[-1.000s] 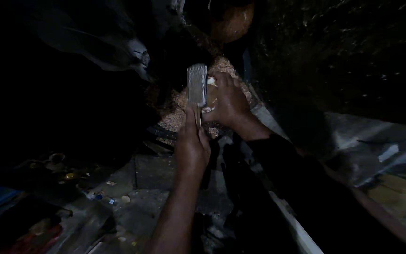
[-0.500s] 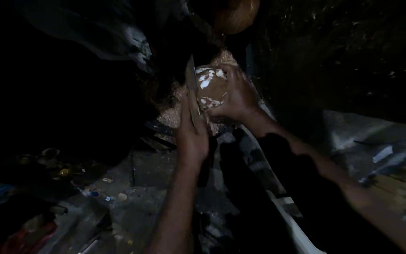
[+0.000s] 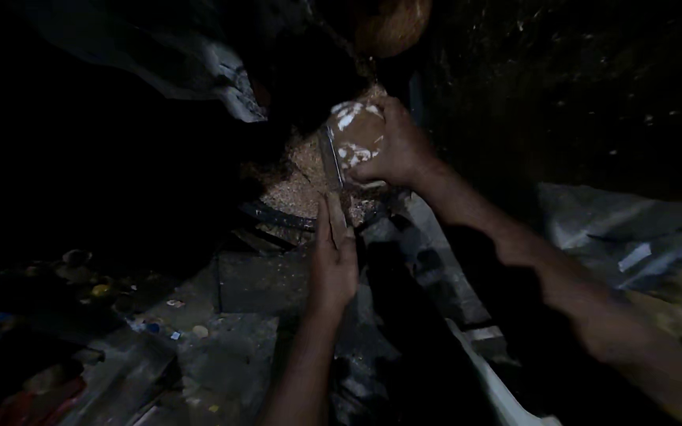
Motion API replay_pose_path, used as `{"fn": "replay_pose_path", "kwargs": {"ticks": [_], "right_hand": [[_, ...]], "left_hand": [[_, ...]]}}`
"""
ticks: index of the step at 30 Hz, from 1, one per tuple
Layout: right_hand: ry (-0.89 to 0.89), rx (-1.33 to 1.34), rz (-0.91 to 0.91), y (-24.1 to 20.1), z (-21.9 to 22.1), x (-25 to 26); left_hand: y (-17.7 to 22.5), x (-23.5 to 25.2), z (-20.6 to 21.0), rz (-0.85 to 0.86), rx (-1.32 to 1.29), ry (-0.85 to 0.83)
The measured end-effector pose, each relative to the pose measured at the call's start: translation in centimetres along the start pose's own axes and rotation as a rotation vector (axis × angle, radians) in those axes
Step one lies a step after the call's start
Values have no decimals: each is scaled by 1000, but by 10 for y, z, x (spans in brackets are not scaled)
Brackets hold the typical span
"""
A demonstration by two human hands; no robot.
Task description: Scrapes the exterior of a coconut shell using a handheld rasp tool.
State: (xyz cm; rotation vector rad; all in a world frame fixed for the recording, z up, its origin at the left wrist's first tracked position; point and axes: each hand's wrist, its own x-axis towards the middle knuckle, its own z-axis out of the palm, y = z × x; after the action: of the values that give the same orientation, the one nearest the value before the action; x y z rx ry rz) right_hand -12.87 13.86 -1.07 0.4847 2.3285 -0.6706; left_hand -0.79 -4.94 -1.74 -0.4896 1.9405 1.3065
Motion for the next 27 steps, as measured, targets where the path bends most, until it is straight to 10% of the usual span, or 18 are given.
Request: {"fn": "replay_pose_path", "kwargs": {"ticks": [10,16,22,27], "right_hand": [[73,-49,-126,56,39,2],[53,-45,-53,51,35,5],[70,-159,-62,28,45,-2],[18,-35,-54,17,10,-38]], "left_hand": [[71,43,-3,19,453,-43],[31,-37,-1,137,709,-15],[97,37,-1,16,775,-87],[54,-41,-10,130,812,-39]]}}
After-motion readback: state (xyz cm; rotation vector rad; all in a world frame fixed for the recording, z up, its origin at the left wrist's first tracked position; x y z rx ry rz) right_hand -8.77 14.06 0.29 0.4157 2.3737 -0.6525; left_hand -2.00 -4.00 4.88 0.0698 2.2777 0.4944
